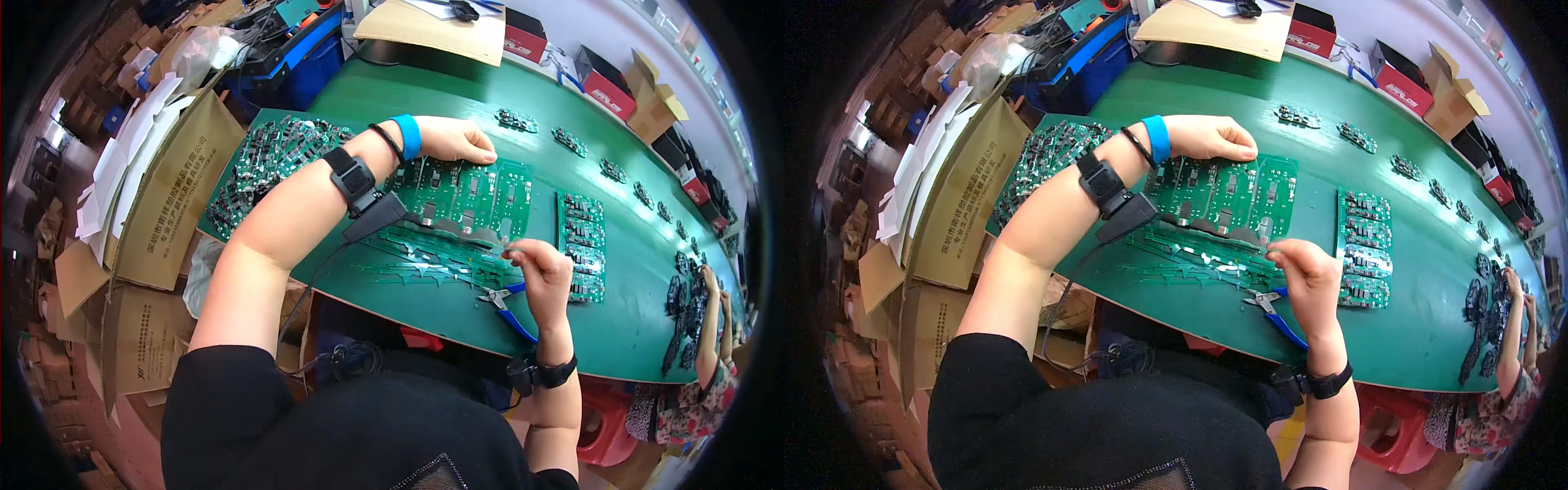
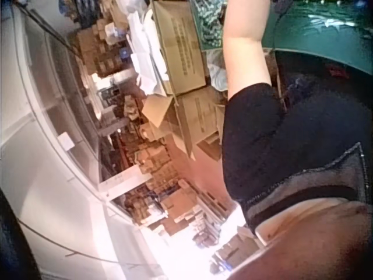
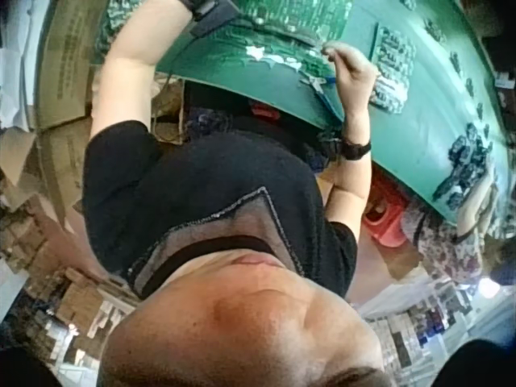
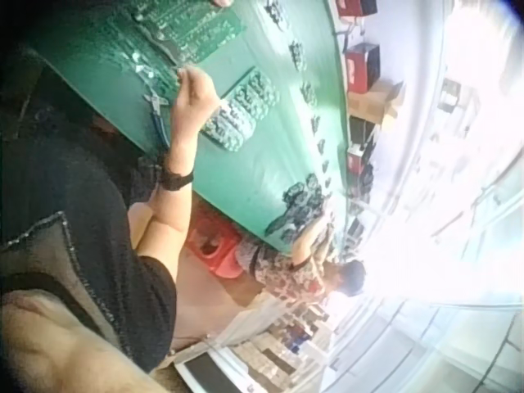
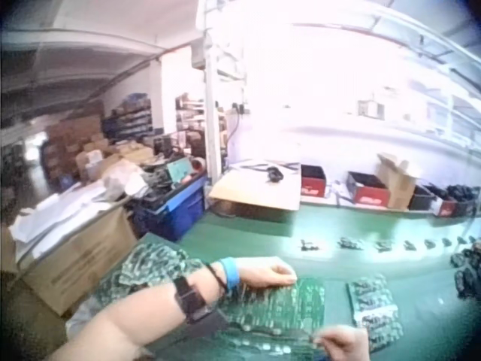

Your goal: The person uses blue-handled pliers to trim excess green material from the edges of circuit boards. They repeatedly pick up boards from a pile, clip the edges, and place the finished pieces onto a separate stack on the table.

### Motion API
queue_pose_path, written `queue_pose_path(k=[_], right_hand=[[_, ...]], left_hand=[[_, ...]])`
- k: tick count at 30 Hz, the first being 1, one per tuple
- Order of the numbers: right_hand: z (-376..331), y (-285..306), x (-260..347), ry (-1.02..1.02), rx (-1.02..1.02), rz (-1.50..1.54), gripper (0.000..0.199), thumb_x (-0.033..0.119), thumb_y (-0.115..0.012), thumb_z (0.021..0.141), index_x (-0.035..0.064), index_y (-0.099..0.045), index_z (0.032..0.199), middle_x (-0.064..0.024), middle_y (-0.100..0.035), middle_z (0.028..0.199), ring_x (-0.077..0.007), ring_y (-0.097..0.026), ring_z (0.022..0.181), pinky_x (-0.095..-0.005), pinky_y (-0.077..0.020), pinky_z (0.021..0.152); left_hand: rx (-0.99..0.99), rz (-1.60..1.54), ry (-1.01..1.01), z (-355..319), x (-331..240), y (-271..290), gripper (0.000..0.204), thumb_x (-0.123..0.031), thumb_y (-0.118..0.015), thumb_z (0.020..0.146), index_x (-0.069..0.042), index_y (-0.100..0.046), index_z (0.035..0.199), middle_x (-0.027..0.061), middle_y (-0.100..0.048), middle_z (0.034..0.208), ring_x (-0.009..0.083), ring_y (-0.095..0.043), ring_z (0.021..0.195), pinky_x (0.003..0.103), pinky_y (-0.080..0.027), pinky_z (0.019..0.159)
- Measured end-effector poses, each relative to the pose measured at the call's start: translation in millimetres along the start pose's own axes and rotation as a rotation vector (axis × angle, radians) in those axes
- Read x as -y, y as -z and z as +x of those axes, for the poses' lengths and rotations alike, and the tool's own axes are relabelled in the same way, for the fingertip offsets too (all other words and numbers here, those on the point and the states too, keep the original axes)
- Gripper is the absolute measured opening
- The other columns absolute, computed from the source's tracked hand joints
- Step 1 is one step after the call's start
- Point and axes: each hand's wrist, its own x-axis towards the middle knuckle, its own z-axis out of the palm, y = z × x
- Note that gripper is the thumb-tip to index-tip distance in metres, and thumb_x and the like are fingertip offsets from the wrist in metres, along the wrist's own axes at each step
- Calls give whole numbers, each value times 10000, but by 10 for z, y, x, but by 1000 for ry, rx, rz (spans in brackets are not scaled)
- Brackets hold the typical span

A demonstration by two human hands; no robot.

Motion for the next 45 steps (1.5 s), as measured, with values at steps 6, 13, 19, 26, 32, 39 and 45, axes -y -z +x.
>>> queue_pose_path(k=[6,13,19,26,32,39,45], right_hand=[[-131,136,86,54,132,-363,386,199,-756,676,42,-657,1015,-124,-638,974,-279,-620,896,-351,-491,776],[372,-79,381,823,-24,-745,325,109,-639,699,94,-649,1023,-48,-607,956,-245,-589,941,-389,-459,816],[676,-156,197,299,-85,-288,166,35,-654,757,4,-636,919,-124,-622,850,-302,-604,786,-358,-480,688],[774,-291,69,148,-54,-237,129,46,-638,782,-1,-634,902,-141,-609,818,-317,-602,758,-352,-476,674],[839,-276,-21,137,-8,-269,151,71,-630,792,5,-628,928,-150,-608,840,-328,-602,780,-367,-474,693],[1345,-380,-482,-16,30,-534,223,223,-621,805,22,-676,884,-176,-619,849,-340,-615,820,-393,-488,748],[1472,-409,-570,-164,112,-424,253,202,-625,763,-23,-675,866,-203,-651,744,-315,-656,705,-372,-513,693]], left_hand=[[-177,114,44,-50,143,196,378,-354,-550,923,-12,-634,1060,-23,-631,907,57,-520,829,234,-445,772],[15,-143,-36,-86,-166,-90,369,-349,-561,921,-9,-638,1039,2,-640,910,68,-542,834,246,-458,777],[-82,118,-24,-455,-219,108,390,-357,-541,926,-12,-639,1080,92,-667,939,121,-587,873,283,-473,808],[-184,167,-54,-646,-15,-86,369,-298,-704,815,-5,-651,1034,25,-638,812,81,-542,719,235,-458,635],[-238,243,-72,-548,102,-72,326,-289,-677,838,11,-653,963,6,-619,737,67,-521,687,243,-440,615],[-367,348,133,-4,455,363,412,-405,-722,770,-24,-692,925,24,-641,726,95,-544,662,263,-445,592],[-434,171,281,7,600,518,402,-412,-745,737,-48,-708,905,24,-647,753,102,-539,662,238,-407,565]])
